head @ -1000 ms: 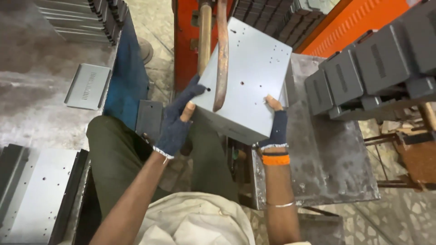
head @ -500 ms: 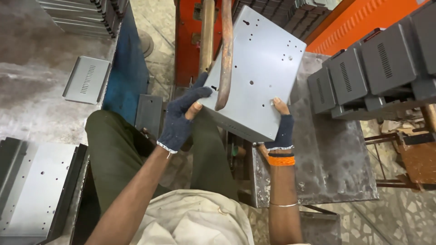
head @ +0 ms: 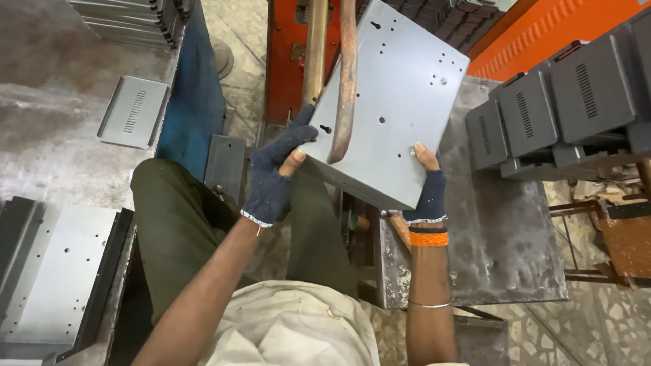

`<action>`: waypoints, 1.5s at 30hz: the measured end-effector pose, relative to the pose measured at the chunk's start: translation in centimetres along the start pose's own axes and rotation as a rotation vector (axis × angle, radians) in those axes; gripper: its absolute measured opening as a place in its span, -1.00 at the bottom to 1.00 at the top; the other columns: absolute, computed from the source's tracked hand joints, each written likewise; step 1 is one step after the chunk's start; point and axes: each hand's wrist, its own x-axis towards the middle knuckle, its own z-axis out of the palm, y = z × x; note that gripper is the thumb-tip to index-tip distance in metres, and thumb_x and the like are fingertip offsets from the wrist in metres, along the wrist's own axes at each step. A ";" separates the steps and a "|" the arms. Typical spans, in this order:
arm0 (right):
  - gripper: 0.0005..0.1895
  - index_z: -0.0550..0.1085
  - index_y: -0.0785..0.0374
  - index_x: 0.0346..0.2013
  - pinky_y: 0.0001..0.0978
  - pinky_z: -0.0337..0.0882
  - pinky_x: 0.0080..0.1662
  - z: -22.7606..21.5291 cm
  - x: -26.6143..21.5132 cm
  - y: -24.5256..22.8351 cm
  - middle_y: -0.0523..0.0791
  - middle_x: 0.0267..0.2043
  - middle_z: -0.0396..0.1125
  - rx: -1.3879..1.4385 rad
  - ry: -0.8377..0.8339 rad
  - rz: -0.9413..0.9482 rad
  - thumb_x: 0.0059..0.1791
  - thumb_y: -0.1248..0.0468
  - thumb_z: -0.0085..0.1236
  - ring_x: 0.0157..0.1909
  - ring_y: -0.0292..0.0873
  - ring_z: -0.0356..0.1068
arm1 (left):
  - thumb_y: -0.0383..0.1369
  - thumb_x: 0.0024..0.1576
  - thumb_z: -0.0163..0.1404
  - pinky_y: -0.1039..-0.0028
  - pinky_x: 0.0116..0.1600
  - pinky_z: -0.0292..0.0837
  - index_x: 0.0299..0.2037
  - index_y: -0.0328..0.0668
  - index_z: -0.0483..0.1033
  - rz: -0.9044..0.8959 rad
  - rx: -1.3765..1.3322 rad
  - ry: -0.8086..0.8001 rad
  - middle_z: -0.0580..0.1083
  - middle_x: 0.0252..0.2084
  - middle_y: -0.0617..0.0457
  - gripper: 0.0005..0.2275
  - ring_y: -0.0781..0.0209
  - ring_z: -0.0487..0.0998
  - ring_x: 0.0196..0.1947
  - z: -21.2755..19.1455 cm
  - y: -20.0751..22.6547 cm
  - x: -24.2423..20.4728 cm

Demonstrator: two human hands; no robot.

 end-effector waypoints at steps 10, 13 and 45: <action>-0.46 0.50 0.08 0.11 -0.30 0.50 -0.19 1.5 -2.5 -0.8 -0.08 -0.23 0.47 0.139 -0.032 0.049 -0.14 0.09 0.38 -0.24 -0.19 0.49 | -0.30 0.25 0.08 0.05 0.41 0.24 0.00 -0.23 0.62 -0.041 -0.053 0.091 0.44 0.25 -0.30 -0.78 -0.14 0.36 0.34 0.6 -0.4 -0.5; -0.47 0.50 0.10 0.11 -0.30 0.52 -0.20 1.1 -1.0 0.1 -0.08 -0.23 0.47 0.139 -0.035 0.026 -0.13 0.10 0.37 -0.27 -0.20 0.49 | -0.29 0.24 0.08 0.05 0.40 0.26 0.00 -0.25 0.63 -0.042 -0.057 0.119 0.46 0.24 -0.31 -0.77 -0.14 0.38 0.33 0.7 -0.1 -0.6; -0.62 0.55 0.16 -0.07 -0.62 0.46 -0.17 1.3 4.6 -1.5 -0.27 -0.24 0.47 0.013 -0.128 0.097 -0.11 0.08 0.26 -0.25 -0.44 0.46 | -0.44 0.09 0.24 0.11 0.33 0.35 0.28 -0.28 0.42 -0.148 0.144 0.051 0.49 0.19 -0.25 -0.49 -0.04 0.45 0.26 -1.2 -2.5 -1.5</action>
